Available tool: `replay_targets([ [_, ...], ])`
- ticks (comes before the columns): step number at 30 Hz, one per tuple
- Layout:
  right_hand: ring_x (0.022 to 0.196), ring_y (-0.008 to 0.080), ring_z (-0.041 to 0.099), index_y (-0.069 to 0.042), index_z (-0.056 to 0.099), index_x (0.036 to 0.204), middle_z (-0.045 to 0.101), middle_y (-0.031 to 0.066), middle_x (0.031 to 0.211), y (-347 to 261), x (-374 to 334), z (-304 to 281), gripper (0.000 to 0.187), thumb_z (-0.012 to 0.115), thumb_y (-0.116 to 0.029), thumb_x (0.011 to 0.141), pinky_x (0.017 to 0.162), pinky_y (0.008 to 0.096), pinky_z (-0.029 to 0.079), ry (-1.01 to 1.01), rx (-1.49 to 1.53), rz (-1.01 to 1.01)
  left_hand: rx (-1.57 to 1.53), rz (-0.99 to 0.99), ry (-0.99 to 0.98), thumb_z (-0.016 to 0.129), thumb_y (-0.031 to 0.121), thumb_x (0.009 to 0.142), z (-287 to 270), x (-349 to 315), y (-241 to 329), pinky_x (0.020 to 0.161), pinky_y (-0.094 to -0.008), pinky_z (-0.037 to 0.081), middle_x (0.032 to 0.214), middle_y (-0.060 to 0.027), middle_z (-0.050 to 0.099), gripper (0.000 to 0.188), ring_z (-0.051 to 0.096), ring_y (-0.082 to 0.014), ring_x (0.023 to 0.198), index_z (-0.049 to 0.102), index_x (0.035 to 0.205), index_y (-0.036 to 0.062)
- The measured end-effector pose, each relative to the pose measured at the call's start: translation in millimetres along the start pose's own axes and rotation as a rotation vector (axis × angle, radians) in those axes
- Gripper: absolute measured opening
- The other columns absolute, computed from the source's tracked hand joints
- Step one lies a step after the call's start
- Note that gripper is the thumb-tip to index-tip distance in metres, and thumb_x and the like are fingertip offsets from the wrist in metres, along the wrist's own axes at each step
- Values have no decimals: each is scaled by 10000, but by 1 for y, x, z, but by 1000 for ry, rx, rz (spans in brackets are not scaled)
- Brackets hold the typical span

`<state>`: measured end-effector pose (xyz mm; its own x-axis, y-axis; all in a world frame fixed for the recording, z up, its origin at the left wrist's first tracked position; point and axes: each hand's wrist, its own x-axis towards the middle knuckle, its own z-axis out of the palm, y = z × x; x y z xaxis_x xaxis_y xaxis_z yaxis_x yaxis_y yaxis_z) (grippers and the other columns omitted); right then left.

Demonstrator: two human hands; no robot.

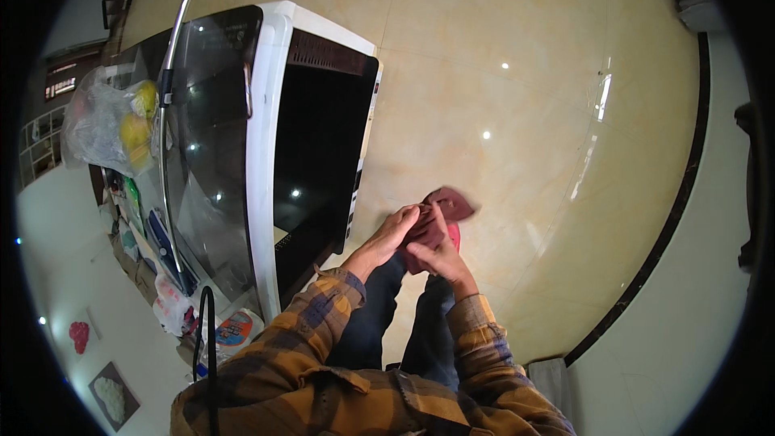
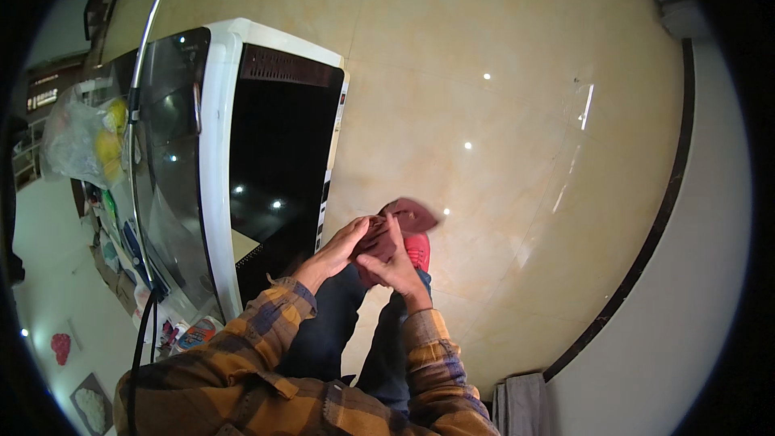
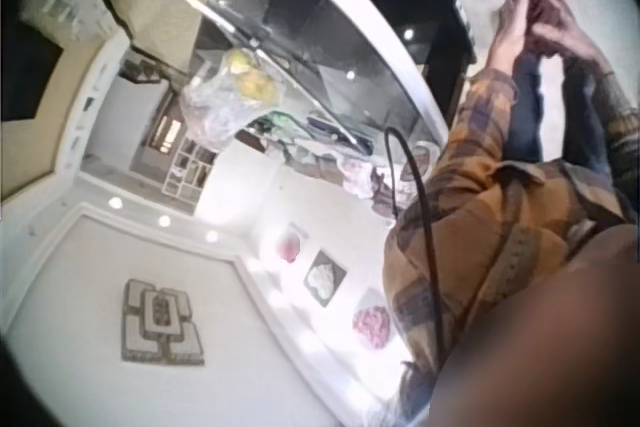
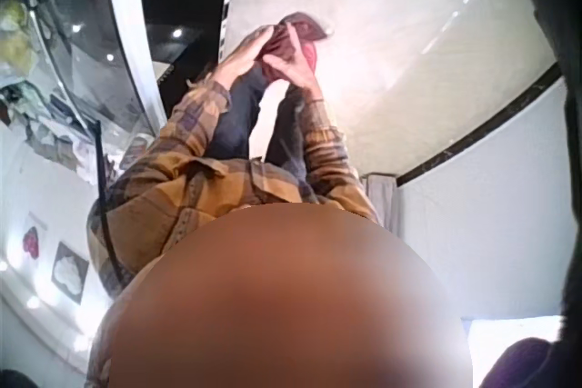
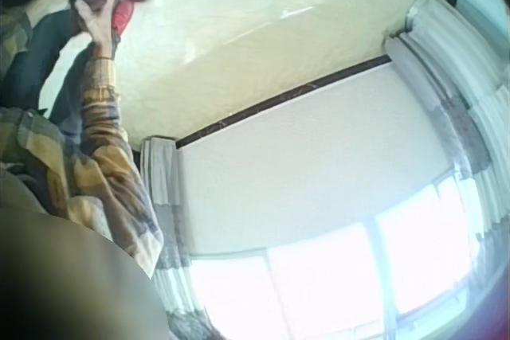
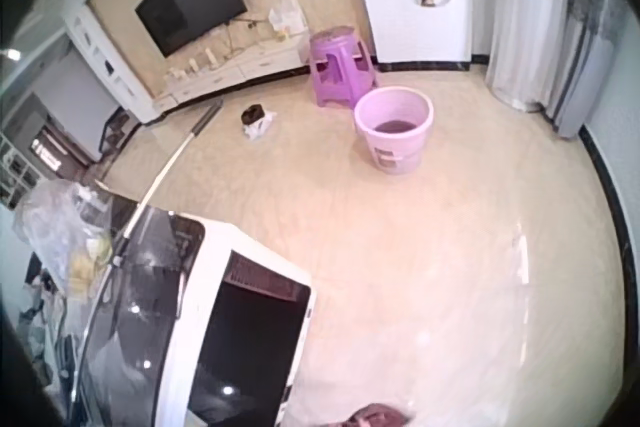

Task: The person cleans the interior and exterior surfaces of a white cabinet with black shelves using a brown cloth and a spray bottle. They open the cabinet door, wipe the inside shelves and door, then wipe the exterior, occasionally spraying cleaner onto the cloth or surface.

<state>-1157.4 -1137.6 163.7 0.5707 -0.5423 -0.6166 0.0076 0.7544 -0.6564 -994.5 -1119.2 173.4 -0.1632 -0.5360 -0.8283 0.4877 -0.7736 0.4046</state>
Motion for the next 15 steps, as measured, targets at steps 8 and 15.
replay_targets([
  [8, 1215, 221, 523, -25, 426, 1425, 540, 98, 1330, -143, 36, -1, 724, 674, -89, 748, 1055, 337, 407, 149, 256, -3, 686, 255, 5, 513, 379, 1009, 47, -12, 134, 1052, -373, 404, 1321, -217, 562, 618, 533, -308, 1264, 309, 1483, 37],
  [15, 1259, 238, 481, 18, 377, 1424, 492, 139, 1364, -208, 118, -1, 726, 699, -107, 785, 1065, 346, 387, -22, -23, 64, 188, 405, 108, 579, 356, 978, 40, 21, 189, 1079, -330, 354, 1386, -114, 488, 644, 462, -198, 1281, 333, 1462, 7],
])
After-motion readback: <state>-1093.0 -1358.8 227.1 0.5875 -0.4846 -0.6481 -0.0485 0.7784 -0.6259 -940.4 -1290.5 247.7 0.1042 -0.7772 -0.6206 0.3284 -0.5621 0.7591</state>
